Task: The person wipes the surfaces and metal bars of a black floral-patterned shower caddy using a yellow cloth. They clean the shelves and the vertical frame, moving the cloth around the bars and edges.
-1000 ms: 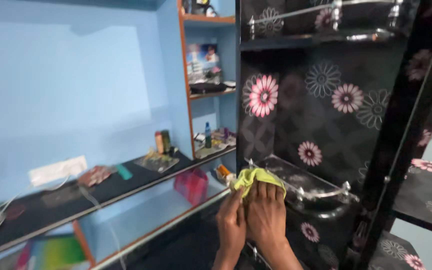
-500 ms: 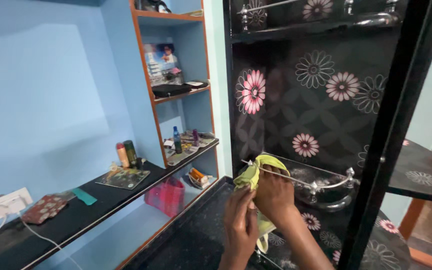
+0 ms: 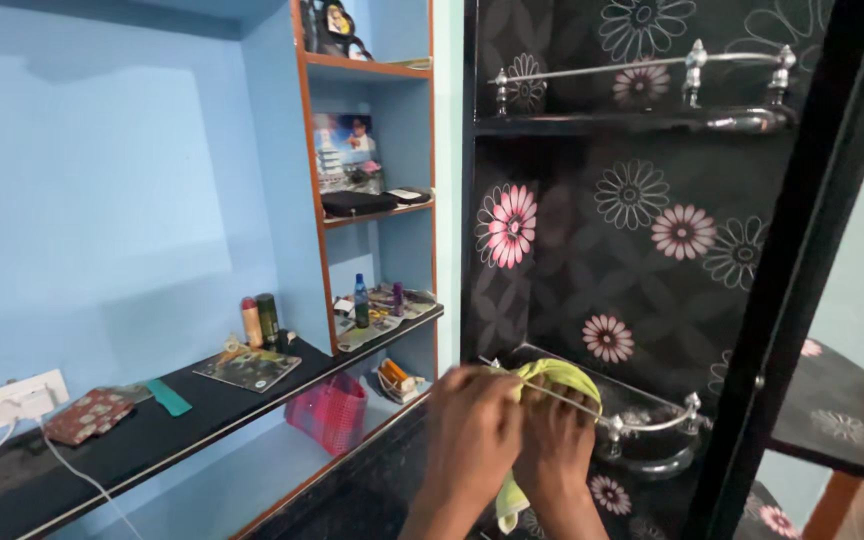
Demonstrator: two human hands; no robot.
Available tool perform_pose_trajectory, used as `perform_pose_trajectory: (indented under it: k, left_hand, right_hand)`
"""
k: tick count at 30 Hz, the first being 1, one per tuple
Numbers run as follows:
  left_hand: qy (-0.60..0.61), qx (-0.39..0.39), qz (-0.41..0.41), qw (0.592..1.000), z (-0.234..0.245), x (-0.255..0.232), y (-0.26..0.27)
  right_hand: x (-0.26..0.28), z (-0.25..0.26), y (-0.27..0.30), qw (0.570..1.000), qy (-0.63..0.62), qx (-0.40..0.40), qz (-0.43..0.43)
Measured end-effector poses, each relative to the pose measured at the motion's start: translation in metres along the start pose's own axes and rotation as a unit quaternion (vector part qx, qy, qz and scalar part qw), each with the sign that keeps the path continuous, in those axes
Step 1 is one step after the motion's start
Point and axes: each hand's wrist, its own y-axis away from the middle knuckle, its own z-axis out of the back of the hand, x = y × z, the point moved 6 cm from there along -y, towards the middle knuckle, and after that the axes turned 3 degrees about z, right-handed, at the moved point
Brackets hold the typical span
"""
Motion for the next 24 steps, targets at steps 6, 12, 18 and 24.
perform_pose_trajectory:
  k: [6, 12, 18, 24]
  left_hand:
    - [-0.239, 0.331, 0.081, 0.909, -0.084, 0.008, -0.071]
    - [-0.32, 0.446, 0.108, 0.829, -0.135, 0.046, -0.071]
    - [-0.352, 0.39, 0.065, 0.848, -0.185, 0.064, -0.066]
    - [-0.37, 0.285, 0.033, 0.884, -0.204, 0.077, -0.079]
  right_hand:
    - [-0.007, -0.008, 0.004, 0.984, -0.01, 0.178, 0.003]
    - [-0.008, 0.008, 0.013, 0.986, -0.042, 0.157, 0.046]
    - [0.001, 0.012, 0.031, 0.985, 0.064, 0.085, 0.137]
    - [0.002, -0.025, 0.039, 0.975, 0.006, 0.112, 0.19]
